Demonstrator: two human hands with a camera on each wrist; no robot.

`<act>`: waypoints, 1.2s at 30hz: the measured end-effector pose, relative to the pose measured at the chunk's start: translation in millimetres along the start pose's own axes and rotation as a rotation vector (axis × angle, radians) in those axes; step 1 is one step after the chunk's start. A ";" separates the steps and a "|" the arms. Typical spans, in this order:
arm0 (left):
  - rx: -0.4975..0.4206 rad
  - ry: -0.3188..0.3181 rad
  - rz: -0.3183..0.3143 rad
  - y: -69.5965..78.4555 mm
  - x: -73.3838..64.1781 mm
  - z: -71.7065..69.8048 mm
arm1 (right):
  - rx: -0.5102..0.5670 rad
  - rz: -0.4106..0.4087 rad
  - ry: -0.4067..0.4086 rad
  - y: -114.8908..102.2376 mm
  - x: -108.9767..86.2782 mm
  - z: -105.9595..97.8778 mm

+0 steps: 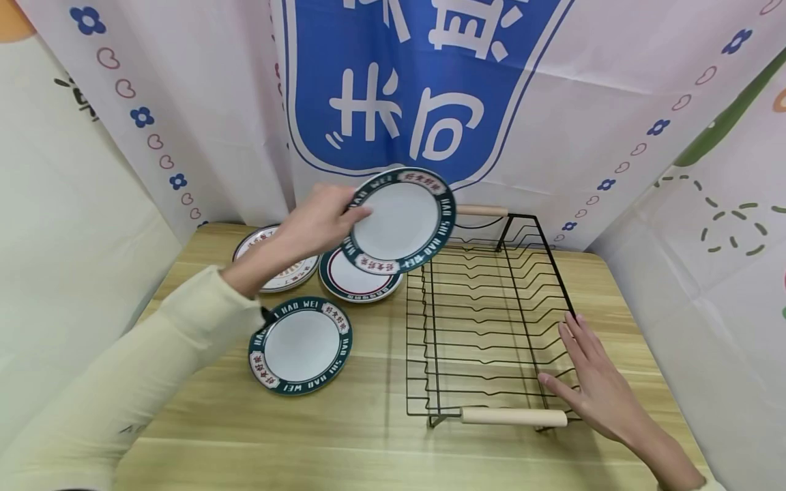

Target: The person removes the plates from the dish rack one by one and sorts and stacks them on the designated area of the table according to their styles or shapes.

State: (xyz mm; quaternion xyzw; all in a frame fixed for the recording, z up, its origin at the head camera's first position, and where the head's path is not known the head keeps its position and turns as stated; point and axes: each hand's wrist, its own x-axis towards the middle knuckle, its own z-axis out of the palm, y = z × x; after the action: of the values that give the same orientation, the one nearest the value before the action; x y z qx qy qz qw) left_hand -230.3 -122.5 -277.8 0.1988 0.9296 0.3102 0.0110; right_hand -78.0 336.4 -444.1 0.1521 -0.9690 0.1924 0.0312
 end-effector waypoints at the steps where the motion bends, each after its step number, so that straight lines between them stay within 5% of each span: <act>1: 0.017 0.009 -0.004 -4.3 -4.5 -4.1 | -0.001 0.001 0.000 0.0 0.1 -0.6; 8: 0.073 0.015 -0.073 -30.2 -37.1 -22.5 | -0.008 -0.006 -0.004 1.7 -0.7 0.0; 17: 0.111 -0.021 -0.132 -74.0 -68.9 -24.4 | -0.006 -0.010 -0.009 0.6 -0.9 -0.3; 25: 0.094 -0.118 -0.216 -119.7 -94.3 -8.6 | -0.006 -0.005 -0.002 -0.2 -0.7 -0.7; 36: -0.111 -0.253 -0.358 -154.3 -119.1 10.5 | -0.009 -0.012 -0.001 -0.9 -1.3 -0.1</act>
State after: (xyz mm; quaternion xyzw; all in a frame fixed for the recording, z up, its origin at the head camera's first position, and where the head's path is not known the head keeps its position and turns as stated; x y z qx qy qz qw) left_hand -175.1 -273.7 -388.2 0.0673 0.9228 0.3265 0.1933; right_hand -76.4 336.0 -443.8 0.1577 -0.9689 0.1877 0.0326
